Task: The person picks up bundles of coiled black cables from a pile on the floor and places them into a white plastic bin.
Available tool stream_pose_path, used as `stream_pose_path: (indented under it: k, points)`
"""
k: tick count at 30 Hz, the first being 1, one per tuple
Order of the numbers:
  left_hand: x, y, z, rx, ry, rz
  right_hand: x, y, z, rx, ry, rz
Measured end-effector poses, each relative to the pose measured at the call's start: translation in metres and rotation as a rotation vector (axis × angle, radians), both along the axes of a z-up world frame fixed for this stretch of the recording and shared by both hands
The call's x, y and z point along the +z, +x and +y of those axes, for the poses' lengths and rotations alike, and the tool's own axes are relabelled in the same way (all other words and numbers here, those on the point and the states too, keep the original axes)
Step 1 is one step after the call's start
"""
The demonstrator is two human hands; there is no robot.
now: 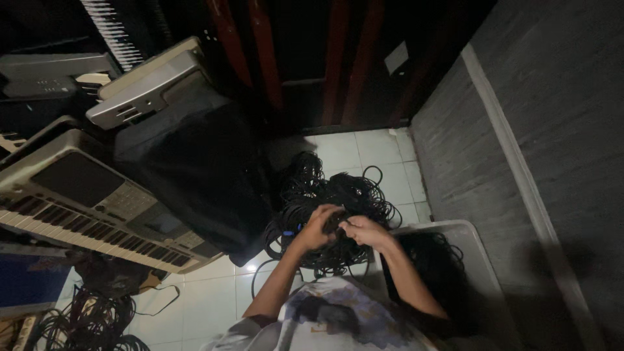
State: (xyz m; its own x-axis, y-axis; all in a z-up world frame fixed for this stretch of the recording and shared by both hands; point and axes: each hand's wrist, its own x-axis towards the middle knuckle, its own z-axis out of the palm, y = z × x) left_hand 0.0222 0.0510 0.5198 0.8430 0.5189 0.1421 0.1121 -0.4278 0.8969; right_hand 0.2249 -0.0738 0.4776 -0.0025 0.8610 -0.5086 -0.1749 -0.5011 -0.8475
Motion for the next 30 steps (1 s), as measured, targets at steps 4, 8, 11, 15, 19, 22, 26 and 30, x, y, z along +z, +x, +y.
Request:
stream_pose_path:
  k: [4,8,11,15,19,22,26,30]
  points:
    - [-0.04,0.015,-0.004,-0.098,0.033,-0.059,0.052,-0.012,0.01,0.089,0.036,-0.164]
    - [-0.091,0.019,-0.006,-0.071,-0.219,0.132,0.081,-0.015,0.012,0.13,0.109,-0.2]
    - [-0.108,0.013,-0.008,-0.033,-0.271,0.25,0.091,-0.014,0.012,0.146,0.159,-0.251]
    - [-0.099,0.003,-0.007,0.022,-0.274,0.458,0.101,-0.01,0.012,0.095,0.203,-0.158]
    - [-0.083,-0.003,-0.008,0.085,-0.239,0.643,0.106,-0.003,0.014,0.061,0.28,-0.201]
    - [-0.088,-0.005,-0.001,0.073,-0.206,0.6,0.105,0.0,0.017,0.006,0.317,-0.226]
    - [-0.095,-0.009,0.007,-0.031,-0.278,0.455,0.104,0.007,0.016,-0.049,0.341,-0.185]
    - [-0.098,-0.015,0.01,-0.086,-0.063,0.191,0.107,0.012,0.012,-0.068,0.329,-0.127]
